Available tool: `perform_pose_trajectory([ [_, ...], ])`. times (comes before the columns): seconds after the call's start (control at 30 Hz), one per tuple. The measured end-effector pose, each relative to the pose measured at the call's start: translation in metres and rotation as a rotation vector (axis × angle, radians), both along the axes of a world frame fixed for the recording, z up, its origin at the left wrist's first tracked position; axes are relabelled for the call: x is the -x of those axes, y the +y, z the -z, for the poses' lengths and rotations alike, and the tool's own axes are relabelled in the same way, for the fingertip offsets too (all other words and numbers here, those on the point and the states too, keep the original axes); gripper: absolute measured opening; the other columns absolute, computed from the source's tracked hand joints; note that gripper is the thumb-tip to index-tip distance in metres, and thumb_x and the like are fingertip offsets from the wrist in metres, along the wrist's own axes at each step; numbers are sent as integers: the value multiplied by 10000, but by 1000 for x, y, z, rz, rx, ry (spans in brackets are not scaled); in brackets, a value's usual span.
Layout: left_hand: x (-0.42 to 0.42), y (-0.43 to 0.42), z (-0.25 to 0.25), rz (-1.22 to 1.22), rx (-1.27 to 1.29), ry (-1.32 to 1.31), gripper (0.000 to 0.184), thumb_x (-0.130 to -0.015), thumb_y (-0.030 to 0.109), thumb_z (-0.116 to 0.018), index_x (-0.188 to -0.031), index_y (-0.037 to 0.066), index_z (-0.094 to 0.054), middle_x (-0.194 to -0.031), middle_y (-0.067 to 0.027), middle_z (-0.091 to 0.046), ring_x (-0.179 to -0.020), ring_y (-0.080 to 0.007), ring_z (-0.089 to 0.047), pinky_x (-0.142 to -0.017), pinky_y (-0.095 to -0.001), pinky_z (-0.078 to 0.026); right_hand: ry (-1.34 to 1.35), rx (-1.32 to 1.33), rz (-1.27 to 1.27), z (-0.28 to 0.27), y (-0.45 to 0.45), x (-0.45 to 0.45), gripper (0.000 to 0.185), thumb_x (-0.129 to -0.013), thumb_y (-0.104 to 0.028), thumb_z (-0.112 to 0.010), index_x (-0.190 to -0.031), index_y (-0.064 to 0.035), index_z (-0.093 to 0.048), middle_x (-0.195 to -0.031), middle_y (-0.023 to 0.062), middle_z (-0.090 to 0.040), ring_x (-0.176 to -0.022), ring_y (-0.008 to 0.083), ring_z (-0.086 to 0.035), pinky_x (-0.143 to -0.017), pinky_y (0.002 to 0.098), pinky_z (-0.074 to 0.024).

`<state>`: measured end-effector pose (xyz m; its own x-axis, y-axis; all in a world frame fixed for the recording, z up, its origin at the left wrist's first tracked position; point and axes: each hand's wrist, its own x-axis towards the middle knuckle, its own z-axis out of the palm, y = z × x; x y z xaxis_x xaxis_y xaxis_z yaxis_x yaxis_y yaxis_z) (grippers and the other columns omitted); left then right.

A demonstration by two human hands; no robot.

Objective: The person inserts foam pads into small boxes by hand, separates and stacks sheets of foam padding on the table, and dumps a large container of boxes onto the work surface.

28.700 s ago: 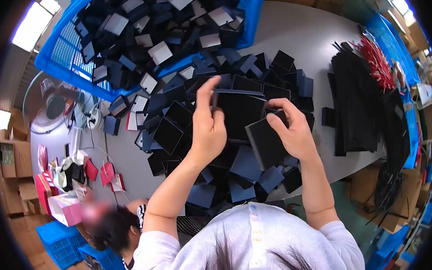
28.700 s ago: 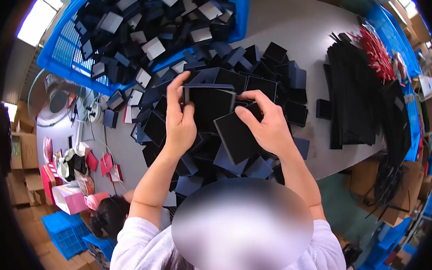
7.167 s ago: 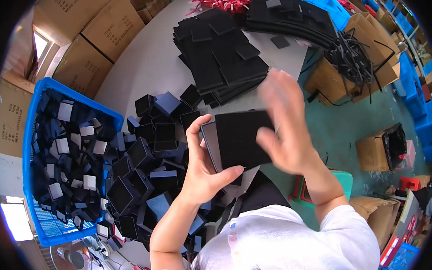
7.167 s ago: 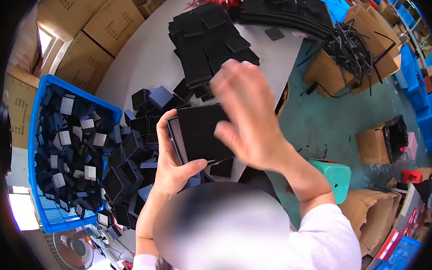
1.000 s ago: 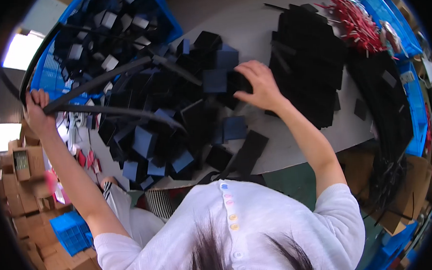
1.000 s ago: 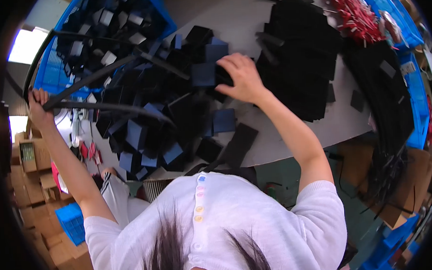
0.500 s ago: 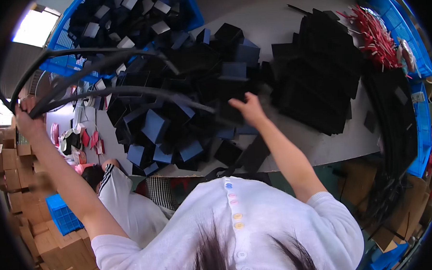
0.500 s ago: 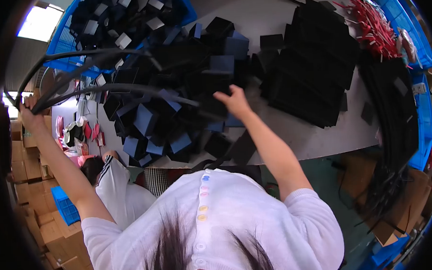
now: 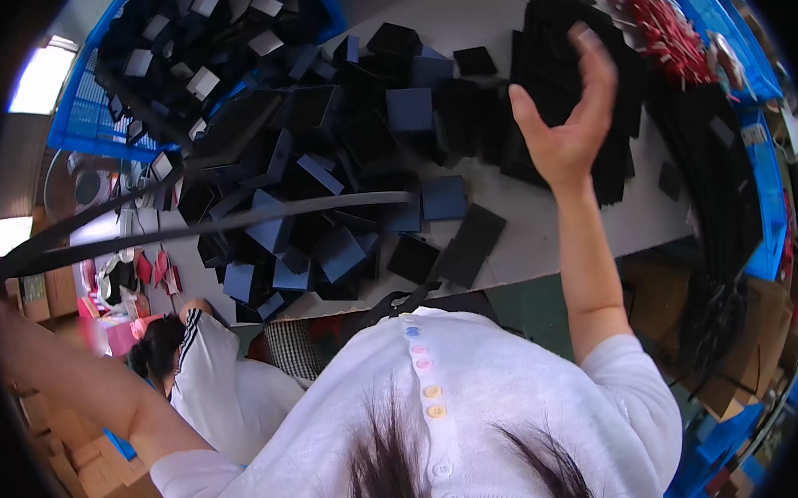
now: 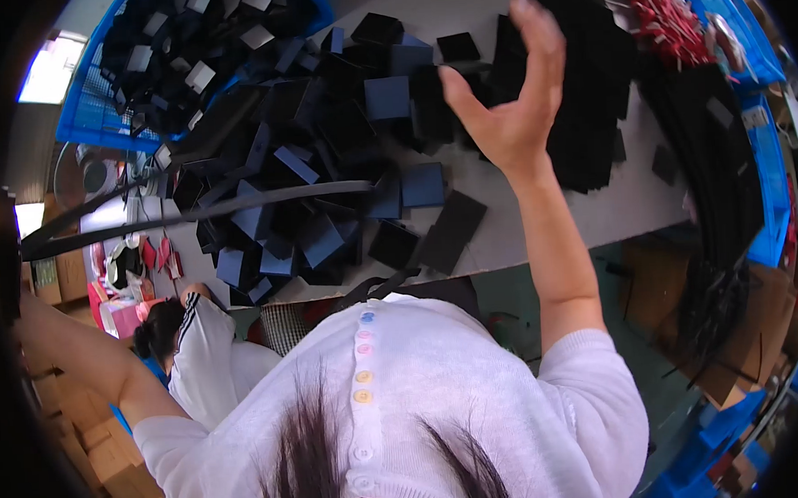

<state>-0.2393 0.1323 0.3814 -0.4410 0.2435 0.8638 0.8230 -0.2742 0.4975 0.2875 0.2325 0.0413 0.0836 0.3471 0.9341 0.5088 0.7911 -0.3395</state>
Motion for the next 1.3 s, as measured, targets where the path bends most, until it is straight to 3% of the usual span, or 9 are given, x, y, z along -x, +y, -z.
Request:
perform_pose_trajectory([
  [0.23, -177, 23, 15, 505, 204, 566, 116, -942, 162, -516, -998, 63, -492, -910, -98, -547, -874, -212, -566, -826, -296, -432, -262, -585, 72, -179, -60, 41, 646, -802, -207, -680, -1367, -91, -391, -1110, 124, -585, -975, 244, -574, -899, 365, -447],
  [0.37, -246, 4, 29, 787, 253, 795, 187, -939, 162, -528, -1085, 46, -538, -984, -113, -601, -938, -219, -593, -865, -287, -434, 61, 255, -444, -195, -105, 25, 26, -779, -15, -619, -777, -6, -643, -753, 46, -624, -703, 164, -576, -642, 265, -428],
  [0.43, -280, -5, 45, 898, 260, 864, 230, -937, 162, -534, -1129, 38, -561, -1022, -120, -628, -970, -222, -606, -885, -282, -436, 169, 49, -107, -185, -150, 23, 35, -783, -13, -609, -775, -13, -643, -743, 47, -618, -683, 159, -564, -624, 267, -417],
  [0.57, -332, -32, 100, 768, 232, 879, 204, -877, 132, -565, -1065, 69, -613, -913, -174, -649, -882, -332, -642, -772, -399, -494, -189, -56, 639, -133, -236, 7, 217, -630, -148, -744, -808, -50, -669, -765, 98, -588, -715, 314, -586, -675, 350, -478],
  [0.77, -385, -106, 130, 1205, 704, 1232, 123, -812, 99, -612, -901, 14, -610, -776, -159, -624, -731, -300, -644, -647, -375, -483, -93, -11, 460, -111, -304, -11, 804, -615, -352, -838, -1292, -88, -495, -1160, 117, -565, -1030, 314, -542, -981, 389, -352],
  [0.93, -457, -118, 151, 1882, 666, 22, 132, -887, 110, -595, -954, 6, -639, -664, 34, -525, -605, -74, -509, -575, -218, -393, 484, 492, -435, -74, -290, -23, 902, -587, -233, -912, -1301, -29, -400, -1178, 73, -545, -1051, 151, -532, -919, 293, -417],
  [1.07, -545, -100, 170, 1839, 807, -80, 209, -890, 118, -607, -1074, 23, -633, -828, -9, -604, -758, -86, -580, -635, -218, -436, 829, 619, -697, -73, -296, -75, 168, -827, -3, -641, -974, 0, -560, -672, 72, -594, -622, 163, -635, -587, 313, -533],
  [1.17, -606, -61, 172, 2207, 537, 362, 819, -828, 579, -604, -1422, 64, -371, -1346, -136, -495, -1236, -236, -483, -1006, -390, -389, 1049, 627, -478, -74, -294, -189, 191, -885, -155, -556, -1000, -3, -550, -611, 33, -504, -498, 137, -516, -485, 307, -461],
  [1.3, -687, -53, 282, 2148, 1243, -67, 788, -805, 337, -705, -1439, 74, -320, -1341, -71, -496, -1169, -182, -508, -921, -272, -417, 1380, 467, -625, -101, -325, -313, 154, -892, -176, -574, -972, -49, -540, -599, -35, -349, -551, 91, -405, -546, 269, -400],
])
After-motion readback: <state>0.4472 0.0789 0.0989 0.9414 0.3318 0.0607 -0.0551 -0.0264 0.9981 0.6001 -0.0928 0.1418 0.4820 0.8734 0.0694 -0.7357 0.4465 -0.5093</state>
